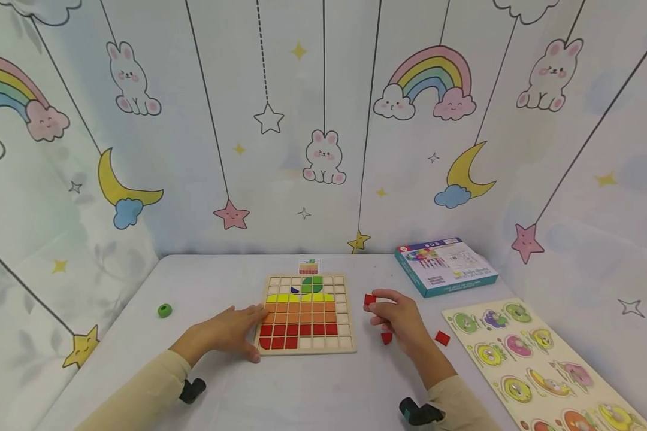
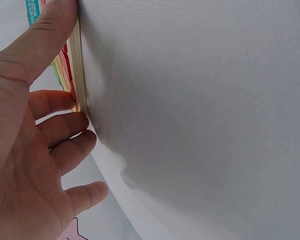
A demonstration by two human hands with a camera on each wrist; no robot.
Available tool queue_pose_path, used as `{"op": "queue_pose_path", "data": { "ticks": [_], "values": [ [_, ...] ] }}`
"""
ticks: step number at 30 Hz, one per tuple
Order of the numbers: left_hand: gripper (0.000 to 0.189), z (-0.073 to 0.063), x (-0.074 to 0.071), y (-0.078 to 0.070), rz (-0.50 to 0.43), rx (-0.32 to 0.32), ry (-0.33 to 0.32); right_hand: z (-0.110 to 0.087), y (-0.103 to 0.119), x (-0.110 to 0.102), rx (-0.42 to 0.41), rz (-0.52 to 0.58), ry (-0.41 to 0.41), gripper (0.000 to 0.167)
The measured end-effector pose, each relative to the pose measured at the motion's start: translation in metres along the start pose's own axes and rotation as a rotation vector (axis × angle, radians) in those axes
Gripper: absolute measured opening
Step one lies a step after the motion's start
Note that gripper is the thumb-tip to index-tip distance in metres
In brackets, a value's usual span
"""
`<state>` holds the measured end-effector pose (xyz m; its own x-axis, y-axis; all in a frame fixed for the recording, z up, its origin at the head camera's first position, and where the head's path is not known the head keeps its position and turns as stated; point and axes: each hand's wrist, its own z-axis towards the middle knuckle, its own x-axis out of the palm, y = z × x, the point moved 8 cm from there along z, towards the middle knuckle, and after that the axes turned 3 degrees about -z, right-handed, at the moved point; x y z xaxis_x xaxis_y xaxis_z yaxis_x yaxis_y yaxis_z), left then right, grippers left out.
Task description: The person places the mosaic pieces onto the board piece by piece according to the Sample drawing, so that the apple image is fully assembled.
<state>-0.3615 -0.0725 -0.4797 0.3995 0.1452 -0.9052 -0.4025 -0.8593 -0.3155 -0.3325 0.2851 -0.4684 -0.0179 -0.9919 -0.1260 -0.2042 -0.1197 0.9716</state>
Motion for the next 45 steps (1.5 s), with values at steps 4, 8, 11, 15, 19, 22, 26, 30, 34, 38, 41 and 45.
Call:
{"op": "queue_pose_path", "data": {
  "ticks": [4, 8, 11, 15, 19, 22, 26, 30, 34, 38, 41, 45],
  "values": [
    [0.105, 0.000, 0.000, 0.000, 0.005, 0.002, 0.000, 0.005, 0.000, 0.015, 0.007, -0.025, -0.011, 0.054],
    [0.105, 0.000, -0.001, 0.000, 0.007, -0.004, -0.004, 0.008, -0.005, 0.041, 0.018, -0.042, 0.016, 0.048],
    [0.104, 0.000, 0.000, 0.000, 0.006, -0.005, -0.005, 0.006, -0.008, 0.070, 0.006, -0.097, 0.093, 0.042],
    [0.104, 0.001, 0.002, 0.000, 0.000, -0.002, 0.002, 0.000, -0.013, 0.108, -0.038, -0.298, 0.187, 0.037],
    [0.104, 0.001, 0.002, -0.002, -0.003, 0.006, 0.007, -0.003, -0.013, 0.130, -0.126, -0.525, 0.192, 0.029],
    [0.103, 0.000, -0.002, -0.004, -0.002, 0.009, -0.001, -0.005, -0.009, 0.139, -0.183, -0.618, 0.169, 0.025],
    [0.102, 0.000, -0.004, -0.005, -0.014, 0.005, -0.006, -0.007, -0.005, 0.143, -0.201, -0.662, 0.155, 0.026],
    [0.104, 0.000, -0.003, -0.006, -0.019, 0.005, 0.004, -0.009, -0.007, 0.126, -0.159, -0.598, 0.122, 0.034],
    [0.105, 0.000, -0.002, -0.005, -0.017, 0.006, 0.005, -0.012, -0.009, 0.075, -0.115, -0.423, 0.043, 0.045],
    [0.105, 0.001, -0.002, -0.003, -0.019, 0.006, 0.005, -0.020, -0.021, -0.002, -0.017, -0.187, -0.051, 0.062],
    [0.105, 0.001, -0.001, -0.002, -0.019, 0.002, 0.006, -0.031, -0.037, -0.059, 0.097, 0.022, -0.139, 0.071],
    [0.105, 0.000, 0.000, -0.001, -0.020, -0.006, 0.006, -0.044, -0.056, -0.107, 0.199, 0.132, -0.212, 0.079]
  ]
}}
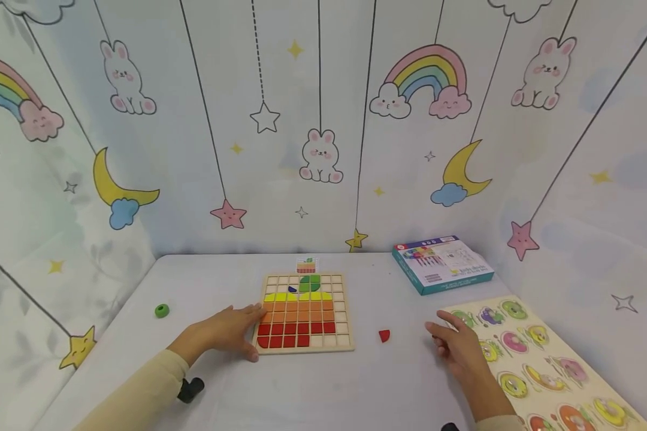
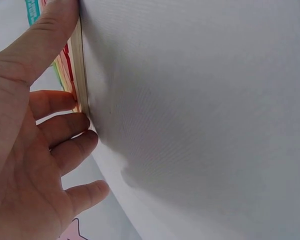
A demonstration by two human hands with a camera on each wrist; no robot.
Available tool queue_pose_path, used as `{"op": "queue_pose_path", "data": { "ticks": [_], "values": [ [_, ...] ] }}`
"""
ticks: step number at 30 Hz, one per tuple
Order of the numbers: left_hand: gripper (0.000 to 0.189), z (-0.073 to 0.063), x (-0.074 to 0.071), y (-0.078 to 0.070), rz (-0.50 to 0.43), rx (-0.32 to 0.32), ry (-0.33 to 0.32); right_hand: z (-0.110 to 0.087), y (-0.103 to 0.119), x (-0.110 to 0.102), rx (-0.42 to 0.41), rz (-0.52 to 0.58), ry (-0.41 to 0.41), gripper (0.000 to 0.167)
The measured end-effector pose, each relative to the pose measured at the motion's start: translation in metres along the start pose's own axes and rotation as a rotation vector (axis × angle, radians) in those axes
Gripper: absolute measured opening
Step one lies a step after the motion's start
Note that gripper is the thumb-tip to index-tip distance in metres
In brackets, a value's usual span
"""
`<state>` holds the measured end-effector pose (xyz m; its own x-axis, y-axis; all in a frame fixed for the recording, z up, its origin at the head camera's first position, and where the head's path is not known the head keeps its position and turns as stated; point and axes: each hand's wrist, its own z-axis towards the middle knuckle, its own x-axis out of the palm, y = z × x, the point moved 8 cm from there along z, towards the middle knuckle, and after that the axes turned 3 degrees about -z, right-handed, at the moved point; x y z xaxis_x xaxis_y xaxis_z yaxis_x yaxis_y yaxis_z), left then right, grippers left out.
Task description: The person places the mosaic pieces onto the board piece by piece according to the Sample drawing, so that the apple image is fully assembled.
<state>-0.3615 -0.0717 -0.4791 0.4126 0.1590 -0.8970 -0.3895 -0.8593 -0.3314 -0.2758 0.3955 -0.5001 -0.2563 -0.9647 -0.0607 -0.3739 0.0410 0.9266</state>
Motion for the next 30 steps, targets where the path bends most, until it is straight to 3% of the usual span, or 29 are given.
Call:
{"op": "queue_pose_path", "data": {
  "ticks": [5, 12, 17, 23, 30],
  "values": [
    [0.106, 0.000, -0.001, 0.001, 0.002, 0.005, -0.003, -0.001, -0.013, -0.024, 0.044, -0.091, -0.054, 0.075],
    [0.106, 0.000, 0.001, 0.001, -0.004, 0.013, 0.006, 0.000, -0.016, -0.027, 0.013, -0.227, -0.076, 0.067],
    [0.106, 0.002, 0.000, 0.002, 0.013, 0.015, 0.001, 0.003, -0.013, -0.028, -0.023, -0.447, -0.112, 0.061],
    [0.105, 0.000, 0.001, 0.001, -0.006, 0.022, 0.001, 0.004, -0.002, -0.026, -0.126, -0.767, -0.170, 0.056],
    [0.105, 0.001, 0.002, 0.002, 0.015, 0.021, -0.008, -0.001, 0.002, -0.024, -0.156, -0.805, -0.200, 0.048]
  ]
}}
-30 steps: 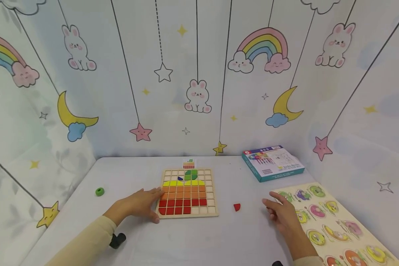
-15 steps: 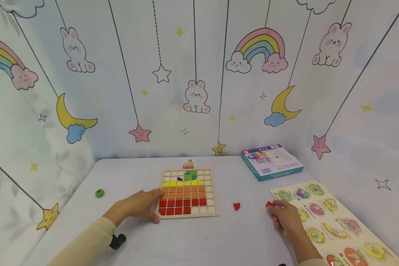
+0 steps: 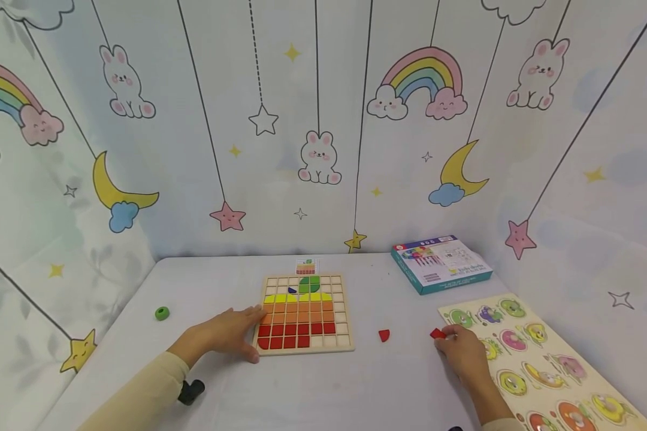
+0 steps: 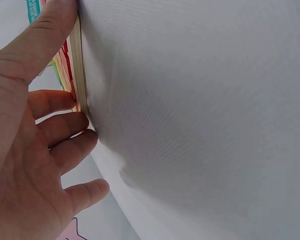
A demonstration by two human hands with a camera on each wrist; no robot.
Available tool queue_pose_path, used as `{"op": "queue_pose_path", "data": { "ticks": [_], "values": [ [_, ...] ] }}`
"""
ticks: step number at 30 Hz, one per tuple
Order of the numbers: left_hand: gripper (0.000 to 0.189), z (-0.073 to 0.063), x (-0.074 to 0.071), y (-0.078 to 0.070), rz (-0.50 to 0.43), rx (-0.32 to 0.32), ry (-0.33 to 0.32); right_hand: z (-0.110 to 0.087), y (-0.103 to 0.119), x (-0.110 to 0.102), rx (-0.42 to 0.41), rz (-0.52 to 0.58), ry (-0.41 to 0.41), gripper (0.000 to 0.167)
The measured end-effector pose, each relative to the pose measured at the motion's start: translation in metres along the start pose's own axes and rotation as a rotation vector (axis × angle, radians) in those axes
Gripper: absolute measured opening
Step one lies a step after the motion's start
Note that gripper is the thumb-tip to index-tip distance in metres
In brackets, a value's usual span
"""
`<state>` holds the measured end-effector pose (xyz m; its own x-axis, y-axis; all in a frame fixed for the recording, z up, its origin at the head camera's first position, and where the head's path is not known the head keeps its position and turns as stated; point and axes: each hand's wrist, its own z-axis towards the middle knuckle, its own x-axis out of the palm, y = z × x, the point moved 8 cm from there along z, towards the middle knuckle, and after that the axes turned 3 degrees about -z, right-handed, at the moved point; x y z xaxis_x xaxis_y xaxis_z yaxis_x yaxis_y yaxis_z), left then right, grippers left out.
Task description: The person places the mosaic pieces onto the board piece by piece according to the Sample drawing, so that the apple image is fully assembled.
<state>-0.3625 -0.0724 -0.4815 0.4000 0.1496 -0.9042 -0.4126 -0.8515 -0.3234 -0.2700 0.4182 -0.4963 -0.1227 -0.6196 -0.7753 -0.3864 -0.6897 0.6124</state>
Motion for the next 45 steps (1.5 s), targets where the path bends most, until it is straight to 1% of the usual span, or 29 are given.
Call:
{"op": "queue_pose_path", "data": {
  "ticks": [3, 6, 9, 13, 17, 21, 23, 25, 28, 31, 33, 35, 37, 40, 42, 45],
  "values": [
    [0.105, 0.001, 0.000, 0.000, 0.008, 0.001, -0.001, 0.000, 0.001, 0.000, -0.001, 0.009, 0.000, 0.046],
    [0.105, 0.001, 0.000, 0.001, 0.008, 0.002, 0.000, 0.000, 0.002, 0.001, -0.005, 0.046, 0.012, 0.050],
    [0.106, 0.001, 0.001, 0.001, -0.001, 0.001, 0.003, 0.000, 0.003, 0.006, 0.007, 0.152, 0.044, 0.054],
    [0.106, 0.002, 0.001, 0.001, -0.005, 0.005, 0.002, 0.000, 0.011, 0.016, 0.018, 0.339, 0.092, 0.057],
    [0.106, 0.002, 0.001, 0.001, -0.002, 0.007, -0.002, 0.002, 0.031, 0.026, -0.005, 0.485, 0.128, 0.060],
    [0.106, 0.002, 0.001, 0.001, 0.002, 0.008, -0.001, 0.002, 0.055, 0.040, 0.001, 0.638, 0.179, 0.059],
    [0.106, 0.002, 0.001, 0.002, 0.005, 0.007, 0.001, 0.001, 0.070, 0.048, -0.002, 0.696, 0.198, 0.057],
    [0.106, 0.002, 0.001, 0.002, 0.008, 0.008, 0.001, 0.000, 0.087, 0.059, -0.021, 0.722, 0.216, 0.055],
    [0.105, 0.001, 0.001, 0.001, 0.001, 0.013, 0.003, -0.003, 0.115, 0.079, -0.068, 0.702, 0.264, 0.050],
    [0.104, -0.001, 0.001, -0.001, -0.008, 0.023, 0.001, -0.009, 0.144, 0.104, -0.153, 0.627, 0.366, 0.044],
    [0.103, -0.002, 0.001, -0.001, -0.012, 0.028, 0.002, -0.015, 0.161, 0.120, -0.226, 0.545, 0.439, 0.039],
    [0.103, -0.003, 0.001, -0.002, -0.013, 0.030, 0.001, -0.022, 0.174, 0.133, -0.308, 0.424, 0.479, 0.035],
    [0.103, -0.003, 0.002, -0.002, -0.014, 0.029, 0.003, -0.028, 0.183, 0.144, -0.375, 0.292, 0.484, 0.031],
    [0.104, -0.003, 0.001, -0.002, -0.011, 0.024, 0.004, -0.035, 0.192, 0.153, -0.454, 0.118, 0.444, 0.026],
    [0.104, -0.003, 0.000, -0.002, -0.007, 0.020, 0.003, -0.039, 0.197, 0.155, -0.489, 0.058, 0.422, 0.024],
    [0.104, -0.003, -0.001, -0.002, 0.000, 0.016, 0.000, -0.042, 0.202, 0.156, -0.519, 0.008, 0.400, 0.024]
  ]
}}
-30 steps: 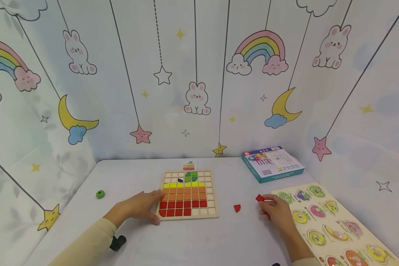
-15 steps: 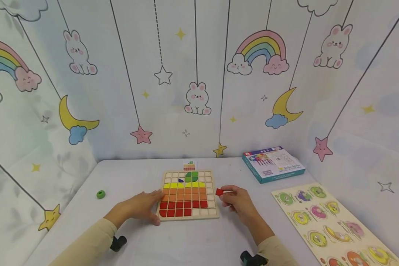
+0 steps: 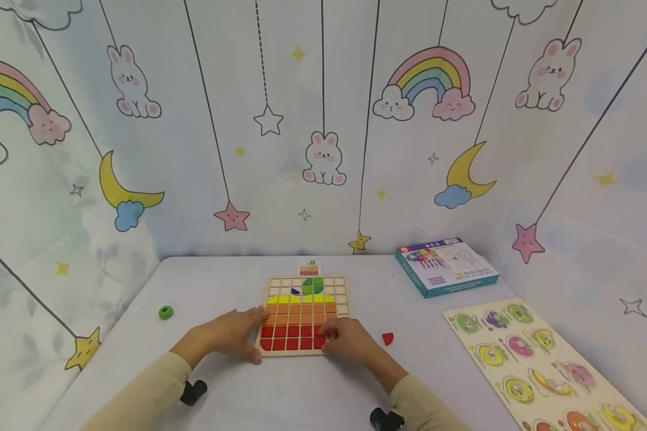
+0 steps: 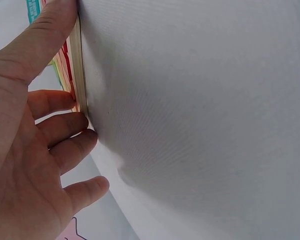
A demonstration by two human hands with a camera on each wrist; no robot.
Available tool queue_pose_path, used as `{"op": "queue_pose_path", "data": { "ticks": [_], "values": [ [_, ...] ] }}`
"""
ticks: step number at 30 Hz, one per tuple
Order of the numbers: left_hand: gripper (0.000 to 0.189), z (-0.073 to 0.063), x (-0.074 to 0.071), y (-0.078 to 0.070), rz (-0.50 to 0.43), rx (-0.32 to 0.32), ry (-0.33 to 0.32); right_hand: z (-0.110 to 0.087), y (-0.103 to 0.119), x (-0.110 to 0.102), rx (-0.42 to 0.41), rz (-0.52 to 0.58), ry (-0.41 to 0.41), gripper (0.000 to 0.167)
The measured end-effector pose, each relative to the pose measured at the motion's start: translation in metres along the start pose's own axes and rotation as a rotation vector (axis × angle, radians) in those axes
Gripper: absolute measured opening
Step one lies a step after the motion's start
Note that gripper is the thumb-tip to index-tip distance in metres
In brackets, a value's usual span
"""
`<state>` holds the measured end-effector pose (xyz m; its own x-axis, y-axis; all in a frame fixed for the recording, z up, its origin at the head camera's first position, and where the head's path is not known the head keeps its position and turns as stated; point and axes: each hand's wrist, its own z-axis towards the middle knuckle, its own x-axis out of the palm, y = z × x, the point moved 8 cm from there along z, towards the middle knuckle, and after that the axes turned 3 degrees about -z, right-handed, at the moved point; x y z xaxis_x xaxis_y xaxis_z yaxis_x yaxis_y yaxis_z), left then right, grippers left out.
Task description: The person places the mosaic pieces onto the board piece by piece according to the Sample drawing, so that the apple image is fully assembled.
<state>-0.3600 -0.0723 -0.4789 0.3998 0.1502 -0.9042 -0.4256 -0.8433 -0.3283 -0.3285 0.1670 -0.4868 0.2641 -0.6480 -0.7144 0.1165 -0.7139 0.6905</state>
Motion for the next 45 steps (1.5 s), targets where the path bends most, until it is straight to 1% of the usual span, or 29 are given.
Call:
{"op": "queue_pose_path", "data": {
  "ticks": [5, 7, 9, 11, 14, 16, 19, 21, 23, 25, 27, 31, 32, 34, 39, 45],
  "values": [
    [0.103, 0.000, 0.000, 0.000, 0.003, -0.011, 0.001, 0.000, 0.000, 0.001, -0.005, -0.033, 0.006, 0.025],
    [0.103, -0.001, 0.000, 0.000, 0.001, -0.018, 0.003, -0.002, -0.003, -0.004, 0.000, -0.005, -0.011, 0.025],
    [0.103, -0.001, 0.000, 0.000, -0.002, -0.021, 0.005, -0.007, -0.010, -0.016, 0.011, 0.072, -0.049, 0.025],
    [0.104, -0.001, 0.000, -0.001, -0.005, -0.021, 0.006, -0.014, -0.026, -0.032, 0.053, 0.219, -0.093, 0.029],
    [0.104, -0.001, 0.000, -0.002, -0.005, -0.022, 0.009, -0.028, -0.059, -0.057, 0.148, 0.456, -0.166, 0.039],
    [0.105, -0.001, -0.001, -0.001, -0.007, -0.025, 0.011, -0.040, -0.084, -0.068, 0.234, 0.581, -0.207, 0.045],
    [0.105, 0.000, -0.001, 0.001, -0.007, -0.034, 0.012, -0.055, -0.112, -0.078, 0.328, 0.654, -0.253, 0.048],
    [0.105, 0.000, -0.002, 0.001, -0.007, -0.039, 0.011, -0.061, -0.124, -0.080, 0.363, 0.656, -0.265, 0.047],
    [0.105, 0.000, -0.003, 0.001, -0.008, -0.042, 0.008, -0.063, -0.130, -0.081, 0.381, 0.635, -0.271, 0.045],
    [0.104, 0.000, -0.003, 0.000, -0.014, -0.043, 0.008, -0.063, -0.132, -0.080, 0.381, 0.571, -0.263, 0.044],
    [0.104, 0.000, -0.002, -0.001, -0.019, -0.036, 0.009, -0.062, -0.132, -0.080, 0.382, 0.468, -0.260, 0.044],
    [0.104, 0.001, 0.000, -0.001, -0.021, -0.030, 0.009, -0.061, -0.125, -0.080, 0.363, 0.178, -0.247, 0.045],
    [0.104, 0.001, 0.000, -0.001, -0.020, -0.029, 0.006, -0.060, -0.124, -0.080, 0.357, 0.122, -0.245, 0.045],
    [0.104, 0.001, 0.001, -0.001, -0.018, -0.031, 0.003, -0.060, -0.120, -0.080, 0.353, 0.045, -0.248, 0.043],
    [0.105, 0.002, 0.002, 0.000, -0.007, -0.030, 0.002, -0.058, -0.117, -0.079, 0.337, -0.019, -0.267, 0.035],
    [0.105, 0.003, 0.002, 0.001, 0.006, -0.029, 0.007, -0.058, -0.112, -0.080, 0.283, -0.060, -0.293, 0.031]
  ]
}}
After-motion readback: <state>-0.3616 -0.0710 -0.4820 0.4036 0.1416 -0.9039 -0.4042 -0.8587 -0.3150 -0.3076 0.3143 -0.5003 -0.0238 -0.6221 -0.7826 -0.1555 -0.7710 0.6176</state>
